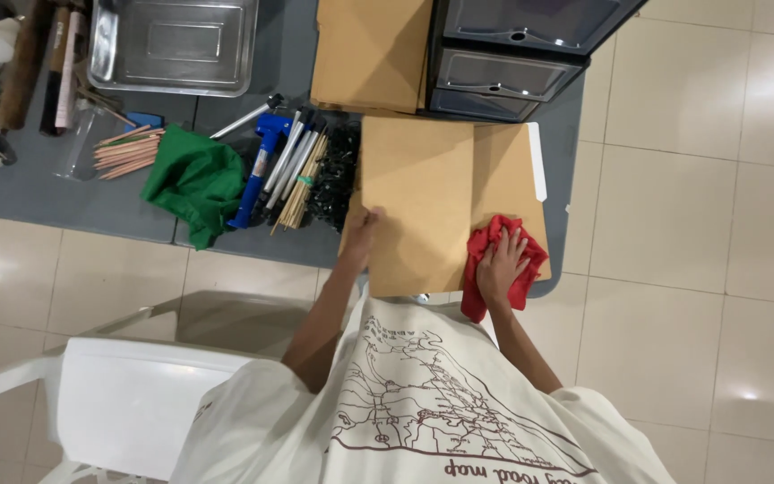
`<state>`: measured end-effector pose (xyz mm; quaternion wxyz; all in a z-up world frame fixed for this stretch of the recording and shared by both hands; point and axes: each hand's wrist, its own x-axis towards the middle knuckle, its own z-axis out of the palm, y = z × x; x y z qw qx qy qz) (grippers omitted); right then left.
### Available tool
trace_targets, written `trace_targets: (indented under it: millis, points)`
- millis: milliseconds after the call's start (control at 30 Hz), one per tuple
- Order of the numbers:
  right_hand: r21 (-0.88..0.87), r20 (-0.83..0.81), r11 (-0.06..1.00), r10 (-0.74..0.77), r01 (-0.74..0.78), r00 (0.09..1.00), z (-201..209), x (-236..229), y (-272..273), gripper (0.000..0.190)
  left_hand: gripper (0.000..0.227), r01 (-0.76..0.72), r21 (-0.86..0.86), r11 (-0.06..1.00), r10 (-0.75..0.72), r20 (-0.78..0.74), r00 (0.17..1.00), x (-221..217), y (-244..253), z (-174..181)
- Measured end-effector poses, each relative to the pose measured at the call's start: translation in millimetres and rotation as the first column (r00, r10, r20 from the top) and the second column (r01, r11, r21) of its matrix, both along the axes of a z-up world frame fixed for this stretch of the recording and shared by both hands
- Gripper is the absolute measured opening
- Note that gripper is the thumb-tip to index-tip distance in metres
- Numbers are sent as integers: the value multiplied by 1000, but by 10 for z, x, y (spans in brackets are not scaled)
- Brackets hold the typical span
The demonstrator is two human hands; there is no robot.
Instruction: The person wipes the surface of a flat piece of cardboard using a red cloth. They repeatedly rub the cloth over the cardboard, occasionally lifting and repositioning the cardboard to clean different areas. The person also picks up and stacks other pieces of cardboard nearby on the table.
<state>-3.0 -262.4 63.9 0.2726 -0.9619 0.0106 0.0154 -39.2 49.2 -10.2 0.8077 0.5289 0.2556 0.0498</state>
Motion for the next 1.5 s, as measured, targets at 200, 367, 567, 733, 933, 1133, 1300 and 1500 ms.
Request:
trace_targets:
  millis: [200, 367, 567, 733, 933, 1133, 1300, 1500]
  points:
    - [-59, -29, 997, -47, 45, 998, -37, 85, 218, 54, 31, -39, 176, 984, 55, -85, 995, -374, 738, 1358]
    - [-68, 36, 996, 55, -53, 998, -147, 218, 529, 56, 36, -152, 110, 982, 171, -186, 967, -376, 1091, 1750]
    - [-128, 58, 991, 47, -39, 997, -219, 436, 993, 59, 38, -122, 93, 988, 124, -21, 992, -221, 1504, 2172]
    - [-150, 16, 988, 24, -22, 1000, -244, 675, 1209, 60, 44, -58, 57, 997, 55, 49, 997, 60, 1840, 2320]
    - [-194, 65, 981, 12, 1, 998, -212, 765, 1339, 61, 32, -21, 78, 997, 11, 123, 992, 555, 2091, 2495]
    - [-195, 67, 979, -40, 52, 997, -119, 781, 1327, 63, 18, -54, 273, 961, 13, 150, 989, 1679, 2371, 1655]
    - [-174, 64, 983, -48, 58, 997, -61, 786, 1423, 62, 15, -94, 422, 902, 84, 42, 996, 2617, 2514, 903]
    - [-186, 131, 979, -56, 80, 990, -31, 823, 1475, 62, 30, -54, 435, 899, 82, -45, 996, 3282, 2604, 448]
